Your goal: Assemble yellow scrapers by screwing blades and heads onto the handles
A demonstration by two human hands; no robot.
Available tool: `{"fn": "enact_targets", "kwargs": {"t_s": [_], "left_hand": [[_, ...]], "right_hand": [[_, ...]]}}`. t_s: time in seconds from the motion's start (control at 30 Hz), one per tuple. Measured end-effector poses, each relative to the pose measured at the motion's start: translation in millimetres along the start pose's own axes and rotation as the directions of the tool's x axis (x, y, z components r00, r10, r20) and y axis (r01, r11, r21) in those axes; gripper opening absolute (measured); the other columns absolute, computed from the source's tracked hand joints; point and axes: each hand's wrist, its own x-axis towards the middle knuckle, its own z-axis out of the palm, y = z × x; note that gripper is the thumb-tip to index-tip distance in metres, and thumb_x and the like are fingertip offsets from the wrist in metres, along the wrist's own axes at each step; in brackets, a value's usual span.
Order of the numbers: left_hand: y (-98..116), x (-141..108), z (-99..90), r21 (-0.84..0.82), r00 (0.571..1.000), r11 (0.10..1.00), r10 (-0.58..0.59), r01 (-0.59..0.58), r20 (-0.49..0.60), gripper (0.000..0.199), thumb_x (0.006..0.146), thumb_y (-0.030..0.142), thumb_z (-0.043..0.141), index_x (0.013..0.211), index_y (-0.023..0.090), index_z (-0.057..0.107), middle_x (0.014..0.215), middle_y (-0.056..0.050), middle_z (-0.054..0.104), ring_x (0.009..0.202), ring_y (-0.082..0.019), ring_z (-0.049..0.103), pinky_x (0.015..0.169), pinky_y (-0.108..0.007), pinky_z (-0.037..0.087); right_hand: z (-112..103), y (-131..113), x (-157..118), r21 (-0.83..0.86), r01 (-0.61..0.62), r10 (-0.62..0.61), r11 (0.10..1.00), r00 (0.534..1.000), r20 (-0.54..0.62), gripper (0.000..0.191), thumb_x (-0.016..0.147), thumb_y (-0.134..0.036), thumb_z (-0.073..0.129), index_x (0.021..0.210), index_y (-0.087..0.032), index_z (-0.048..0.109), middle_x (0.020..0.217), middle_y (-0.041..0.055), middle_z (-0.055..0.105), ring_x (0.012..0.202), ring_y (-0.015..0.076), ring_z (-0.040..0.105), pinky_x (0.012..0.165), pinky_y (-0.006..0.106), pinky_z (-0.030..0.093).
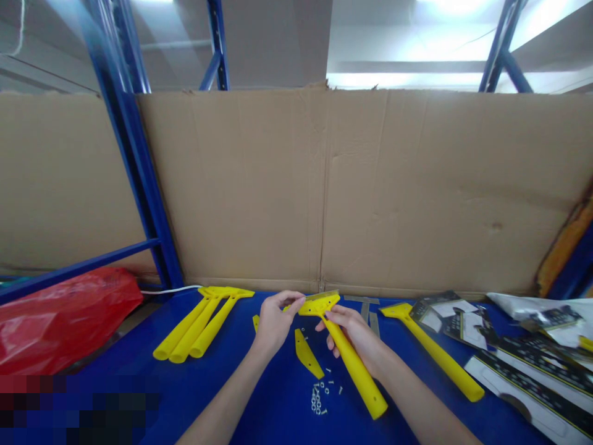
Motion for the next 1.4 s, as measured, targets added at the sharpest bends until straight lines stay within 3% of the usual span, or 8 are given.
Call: {"fn": "enact_targets", "kwargs": {"t_s": [0.13, 0.3, 0.53, 0.8, 0.97, 1.4], "left_hand": [[4.0, -2.0, -1.1, 0.069, 0.998, 0.996, 0.053, -0.051, -0.020, 0.008, 0.070, 0.023, 0.066, 0.071, 0.019, 0.073, 0.078, -0.003, 0.074, 0.077, -0.020, 0.068, 0.075, -0.030, 0.052], [1.1, -1.6, -0.5, 0.039, 0.997, 0.997, 0.060, -0.062, 0.040, 0.008, 0.069, 0.022, 0.066, 0.071, 0.019, 0.074, 0.082, -0.005, 0.074, 0.082, -0.020, 0.068, 0.078, -0.029, 0.052], [-4.5, -0.9, 1.7, -0.175, 0.971, 0.974, -0.106, 0.145, 0.214, 0.017, 0.064, 0.027, 0.071, 0.078, 0.017, 0.074, 0.086, -0.005, 0.075, 0.082, -0.021, 0.069, 0.080, -0.031, 0.053], [4.3, -5.7, 6.7, -0.234, 0.971, 0.948, -0.182, 0.215, 0.154, 0.016, 0.060, 0.028, 0.074, 0.069, 0.015, 0.074, 0.075, -0.005, 0.075, 0.074, -0.020, 0.068, 0.073, -0.029, 0.053], [3.5, -4.4, 9.6, -0.289, 0.963, 0.919, -0.249, 0.270, 0.107, 0.019, 0.055, 0.020, 0.076, 0.073, 0.015, 0.073, 0.079, -0.006, 0.075, 0.079, -0.021, 0.068, 0.079, -0.031, 0.052], [6.9, -2.4, 2.0, -0.283, 0.940, 0.900, -0.288, 0.331, 0.184, 0.035, 0.051, 0.028, 0.078, 0.082, 0.013, 0.072, 0.089, -0.009, 0.075, 0.086, -0.024, 0.068, 0.082, -0.034, 0.050]], "right_hand": [[-0.4, 0.2, -0.7, 0.011, 0.003, -0.003, 1.000, 1.000, 0.003, 0.019, 0.078, -0.029, 0.058, 0.090, -0.014, 0.054, 0.081, 0.0064, 0.070, 0.038, 0.0080, 0.055, 0.032, 0.019, 0.040], [0.5, -0.7, -1.1, 0.016, -0.001, 0.001, 1.000, 1.000, -0.001, 0.019, 0.078, -0.028, 0.057, 0.091, -0.014, 0.055, 0.079, 0.0059, 0.070, 0.038, 0.0081, 0.055, 0.032, 0.018, 0.040], [-0.4, 0.0, -0.7, 0.012, -0.010, 0.010, 1.000, 1.000, 0.011, 0.018, 0.079, -0.026, 0.056, 0.093, -0.014, 0.055, 0.079, 0.0057, 0.070, 0.038, 0.0082, 0.055, 0.032, 0.019, 0.040], [0.6, -0.2, -1.6, 0.018, -0.017, 0.017, 1.000, 1.000, 0.007, 0.020, 0.079, -0.027, 0.056, 0.094, -0.014, 0.055, 0.080, 0.0064, 0.070, 0.040, 0.0084, 0.056, 0.035, 0.019, 0.042], [1.5, 1.2, -1.3, 0.024, -0.034, 0.034, 0.999, 0.999, -0.004, 0.021, 0.077, -0.027, 0.056, 0.094, -0.015, 0.054, 0.077, 0.0061, 0.071, 0.039, 0.0091, 0.056, 0.035, 0.019, 0.043], [2.5, 0.9, -3.3, 0.003, -0.051, 0.051, 0.999, 0.999, 0.010, 0.023, 0.079, -0.025, 0.055, 0.099, -0.014, 0.055, 0.074, 0.0061, 0.071, 0.039, 0.0097, 0.057, 0.035, 0.019, 0.044]]}}
